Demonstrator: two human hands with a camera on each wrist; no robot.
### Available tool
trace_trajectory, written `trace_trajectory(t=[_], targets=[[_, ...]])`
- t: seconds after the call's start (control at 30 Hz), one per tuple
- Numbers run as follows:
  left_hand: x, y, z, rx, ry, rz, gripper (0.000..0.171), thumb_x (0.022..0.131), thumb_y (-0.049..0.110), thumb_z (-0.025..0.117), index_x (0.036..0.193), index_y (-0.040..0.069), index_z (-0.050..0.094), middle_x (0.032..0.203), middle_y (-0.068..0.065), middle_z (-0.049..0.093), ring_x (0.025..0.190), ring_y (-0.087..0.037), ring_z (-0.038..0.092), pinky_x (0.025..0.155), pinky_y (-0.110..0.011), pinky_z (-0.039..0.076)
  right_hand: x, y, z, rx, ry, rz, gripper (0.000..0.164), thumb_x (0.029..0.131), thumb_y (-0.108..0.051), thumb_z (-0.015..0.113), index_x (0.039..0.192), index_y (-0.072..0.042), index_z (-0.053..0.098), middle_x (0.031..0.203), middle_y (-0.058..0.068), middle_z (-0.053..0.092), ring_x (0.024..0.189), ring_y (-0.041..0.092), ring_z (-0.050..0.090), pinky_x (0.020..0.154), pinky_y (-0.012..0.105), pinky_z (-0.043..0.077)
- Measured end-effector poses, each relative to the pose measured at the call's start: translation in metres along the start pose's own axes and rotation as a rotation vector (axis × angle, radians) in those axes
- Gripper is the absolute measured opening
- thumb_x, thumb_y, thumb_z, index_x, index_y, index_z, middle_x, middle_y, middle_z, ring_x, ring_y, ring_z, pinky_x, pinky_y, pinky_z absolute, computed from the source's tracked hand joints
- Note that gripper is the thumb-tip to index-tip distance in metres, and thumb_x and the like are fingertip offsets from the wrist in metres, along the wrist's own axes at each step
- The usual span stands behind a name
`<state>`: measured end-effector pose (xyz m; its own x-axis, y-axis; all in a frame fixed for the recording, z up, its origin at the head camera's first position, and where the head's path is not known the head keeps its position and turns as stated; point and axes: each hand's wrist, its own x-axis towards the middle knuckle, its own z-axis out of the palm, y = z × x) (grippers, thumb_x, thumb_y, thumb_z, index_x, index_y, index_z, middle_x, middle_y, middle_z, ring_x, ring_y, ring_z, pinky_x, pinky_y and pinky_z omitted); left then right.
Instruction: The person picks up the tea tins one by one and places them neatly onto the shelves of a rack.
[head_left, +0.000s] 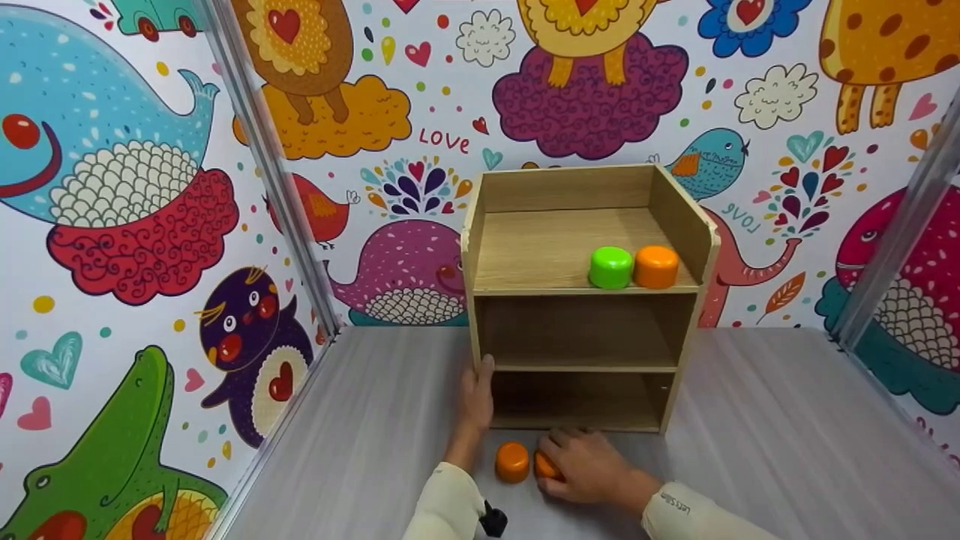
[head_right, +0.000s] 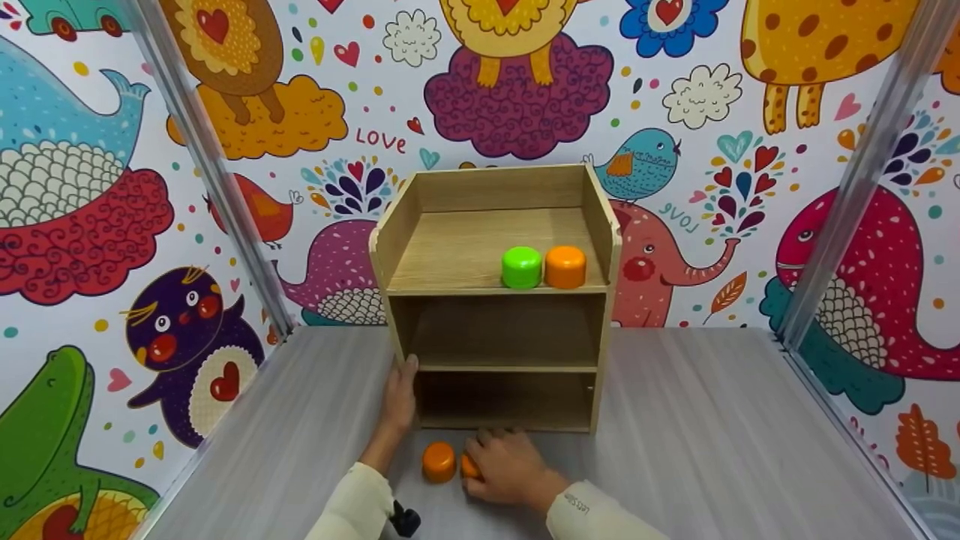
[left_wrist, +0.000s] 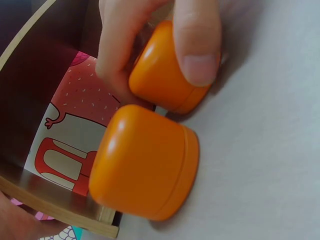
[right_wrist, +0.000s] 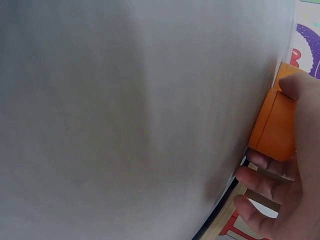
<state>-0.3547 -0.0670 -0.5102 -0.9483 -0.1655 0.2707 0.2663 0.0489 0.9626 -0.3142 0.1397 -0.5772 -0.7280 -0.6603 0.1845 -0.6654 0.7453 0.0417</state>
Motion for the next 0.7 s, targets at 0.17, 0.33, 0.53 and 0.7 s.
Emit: trace_trajectory(t=[0.17, 0.33, 0.53, 0.7], targets=[[0.0004, -0.0005, -0.0005, -0.006, -0.004, 0.016, 0.027, 0.109, 0.024, 0.049, 0.109, -0.002, 0.058, 0.099, -0.009, 0.055, 0.096, -0.021, 0.051, 0.091, -0.037, 0.041, 0.0013, -0.0007, -0.0001, -0.018, -0.03, -0.002, 0.046, 0.093, -0.063, 0.058, 0.116, -0.023, 0.06, 0.106, -0.001, 0.064, 0.09, 0.02, 0.06, 0.079, 0.052, 0.054], [0.0013, -0.0013, -0.0013, -0.019, -0.015, 0.034, 0.024, 0.109, 0.022, 0.049, 0.105, 0.0, 0.057, 0.096, -0.005, 0.052, 0.095, -0.02, 0.051, 0.089, -0.036, 0.041, 0.0011, -0.0017, -0.0011, -0.034, -0.02, -0.008, 0.046, 0.093, -0.063, 0.058, 0.115, -0.023, 0.06, 0.106, 0.0, 0.065, 0.09, 0.02, 0.061, 0.078, 0.051, 0.054], [0.0015, -0.0015, -0.0021, -0.024, -0.026, 0.035, 0.024, 0.109, 0.021, 0.049, 0.093, 0.004, 0.055, 0.089, -0.004, 0.048, 0.089, -0.021, 0.049, 0.085, -0.036, 0.04, 0.0004, -0.0028, -0.0004, -0.064, 0.025, -0.029, 0.044, 0.093, -0.062, 0.058, 0.111, -0.022, 0.06, 0.101, -0.001, 0.064, 0.087, 0.019, 0.061, 0.074, 0.047, 0.053], [0.0008, -0.0018, -0.0024, 0.001, -0.028, 0.046, 0.028, 0.109, 0.022, 0.048, 0.085, 0.008, 0.054, 0.091, -0.004, 0.053, 0.092, -0.019, 0.051, 0.09, -0.037, 0.043, -0.001, -0.0033, 0.0015, -0.107, 0.059, -0.063, 0.041, 0.095, -0.061, 0.056, 0.106, -0.022, 0.06, 0.096, -0.003, 0.064, 0.087, 0.018, 0.062, 0.073, 0.046, 0.053]])
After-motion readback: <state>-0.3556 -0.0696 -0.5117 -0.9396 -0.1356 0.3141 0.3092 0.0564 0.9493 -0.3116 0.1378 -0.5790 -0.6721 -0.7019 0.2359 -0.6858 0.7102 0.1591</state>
